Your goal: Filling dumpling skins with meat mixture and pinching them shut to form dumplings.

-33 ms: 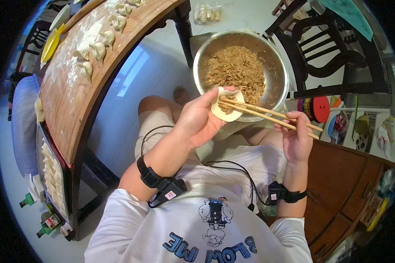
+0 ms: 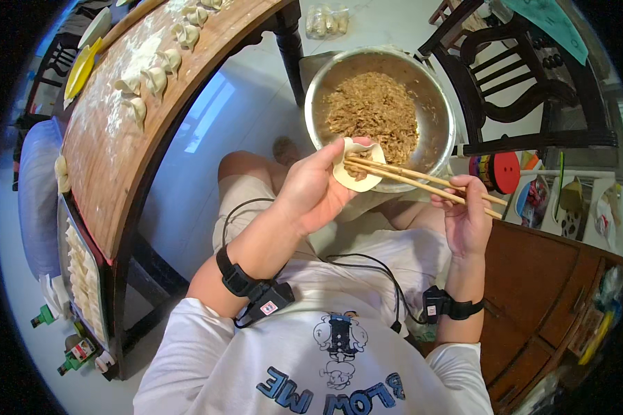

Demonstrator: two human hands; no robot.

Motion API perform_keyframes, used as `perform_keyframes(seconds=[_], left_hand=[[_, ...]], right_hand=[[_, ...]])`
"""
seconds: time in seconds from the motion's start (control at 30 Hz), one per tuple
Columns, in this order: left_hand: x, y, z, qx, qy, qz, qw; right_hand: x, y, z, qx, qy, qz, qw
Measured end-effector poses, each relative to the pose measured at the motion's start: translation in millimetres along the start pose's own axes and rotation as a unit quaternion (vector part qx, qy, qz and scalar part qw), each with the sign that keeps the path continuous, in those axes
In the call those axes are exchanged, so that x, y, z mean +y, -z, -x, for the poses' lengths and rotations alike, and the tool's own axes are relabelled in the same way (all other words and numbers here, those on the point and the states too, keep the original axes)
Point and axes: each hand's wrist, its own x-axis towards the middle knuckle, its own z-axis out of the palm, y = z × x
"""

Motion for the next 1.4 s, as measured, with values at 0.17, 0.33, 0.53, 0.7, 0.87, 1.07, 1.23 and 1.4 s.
perform_keyframes(seconds=[0.17,0.33,0.53,0.7,0.87,1.07,1.23,1.4], left_hand=[[3.2,1.3,-4.2,0.008,-0.026,0.022,0.999],[4.7,18.7,-14.9,0.028,-0.049,0.033,0.998],[1.7,19.4,-11.7,0.085,-0.063,-0.024,0.994],[6.8,-6.6,13.3,0.046,-0.038,-0.083,0.995],[-2.1,-21.1,36.6,0.008,0.007,-0.098,0.995],[-15.9,-34.9,53.1,-0.059,0.029,-0.203,0.977],[-18.4,-39.8,72.5,-0.14,-0.055,-0.418,0.896],[-8.4,-56.0,85.8,-0.158,-0.049,-0.557,0.814]], right_hand=[[-2.4,2.0,0.8,-0.011,-0.006,-0.006,1.0],[-2.2,14.3,-15.2,0.01,0.033,-0.002,0.999],[56.9,15.0,-37.8,-0.239,0.136,0.646,0.712],[47.2,9.2,-28.1,-0.241,0.194,0.717,0.624],[-1.8,-43.0,4.9,-0.168,0.316,0.584,0.729],[-12.4,-74.8,23.9,-0.143,0.413,0.536,0.722],[-19.0,-88.4,35.4,-0.101,0.362,0.494,0.784],[-27.3,-95.2,38.3,-0.09,0.294,0.39,0.868]])
